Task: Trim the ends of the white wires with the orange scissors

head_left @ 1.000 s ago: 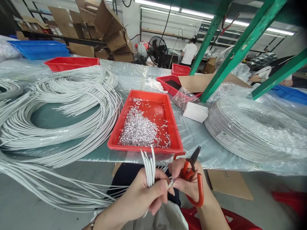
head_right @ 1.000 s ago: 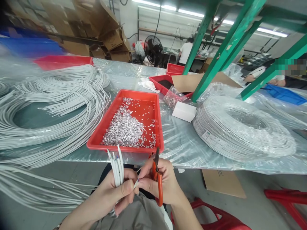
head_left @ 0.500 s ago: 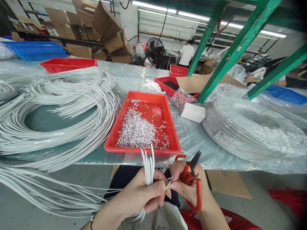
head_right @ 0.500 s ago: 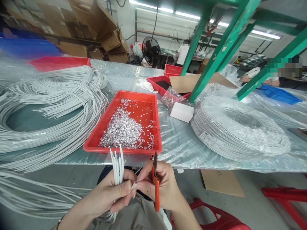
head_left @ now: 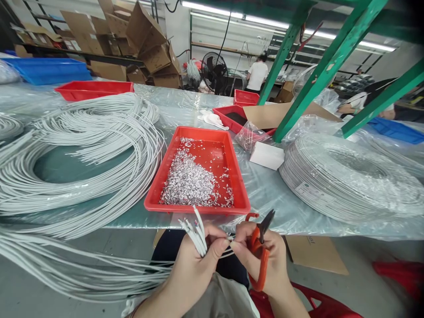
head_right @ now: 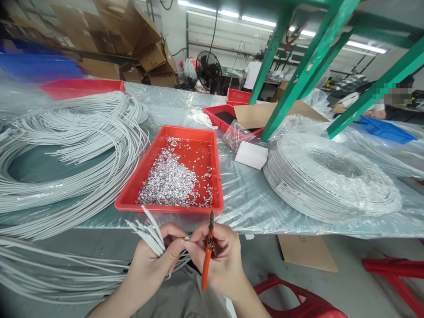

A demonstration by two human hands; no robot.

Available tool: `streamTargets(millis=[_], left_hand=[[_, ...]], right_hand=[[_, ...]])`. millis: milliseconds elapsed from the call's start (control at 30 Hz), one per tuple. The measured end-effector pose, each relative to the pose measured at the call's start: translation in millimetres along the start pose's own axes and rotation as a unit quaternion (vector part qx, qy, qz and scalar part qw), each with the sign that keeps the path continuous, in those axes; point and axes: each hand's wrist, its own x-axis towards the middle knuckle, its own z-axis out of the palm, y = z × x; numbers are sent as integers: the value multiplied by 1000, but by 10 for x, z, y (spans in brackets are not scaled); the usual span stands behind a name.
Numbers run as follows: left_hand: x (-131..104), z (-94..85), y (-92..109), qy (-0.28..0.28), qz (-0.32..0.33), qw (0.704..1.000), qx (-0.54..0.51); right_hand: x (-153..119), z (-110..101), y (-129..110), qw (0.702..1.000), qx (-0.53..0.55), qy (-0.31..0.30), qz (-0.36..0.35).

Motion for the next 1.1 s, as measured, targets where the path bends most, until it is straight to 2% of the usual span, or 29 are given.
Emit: streamTargets(millis=[67, 133, 200, 267, 300, 333, 400, 500, 600, 667, 767, 867, 933, 1100], left_hand=[[7, 9, -48, 73, 49, 995, 46], [21, 8, -81, 91, 54, 993, 58], [36, -5, -93, 37, 3, 999, 39], [50, -32, -95, -23, -45, 998, 28], [56, -50, -99, -39, -52, 997, 35], [63, -72, -109, -44, -49, 997, 44], [80, -123, -147, -35, -45, 997, 49], [110, -211, -236, -70, -101, 992, -26], [125, -287, -307, -124, -139, 973, -137], [121, -309, -326, -138, -144, 960, -198], [102, -290, -306, -112, -149, 951, -245], [72, -237, -239, -63, -136, 962, -227], [45, -210, -181, -57, -113, 974, -186], [-35, -190, -79, -78, -97, 987, -105]], right_hand=[[-39, 83, -18, 999, -21, 30, -4], [-50, 137, -50, 997, -44, 54, -12], [21, 127, -98, 993, -71, 95, -24], [197, 46, -141, 985, -107, 135, -30], [315, -14, -152, 981, -140, 136, -13], [442, -79, -153, 978, -172, 119, -15], [674, -195, -125, 977, -207, 46, -9], [841, -271, -48, 982, -188, 3, -4], [765, -253, -21, 996, -83, -4, 25], [650, -232, -47, 999, -17, -13, 49], [472, -205, -96, 995, 29, -54, 85], [320, -165, -93, 990, 45, -80, 110], [242, -133, -75, 988, 57, -80, 115], [165, -65, -81, 993, 84, 0, 82]])
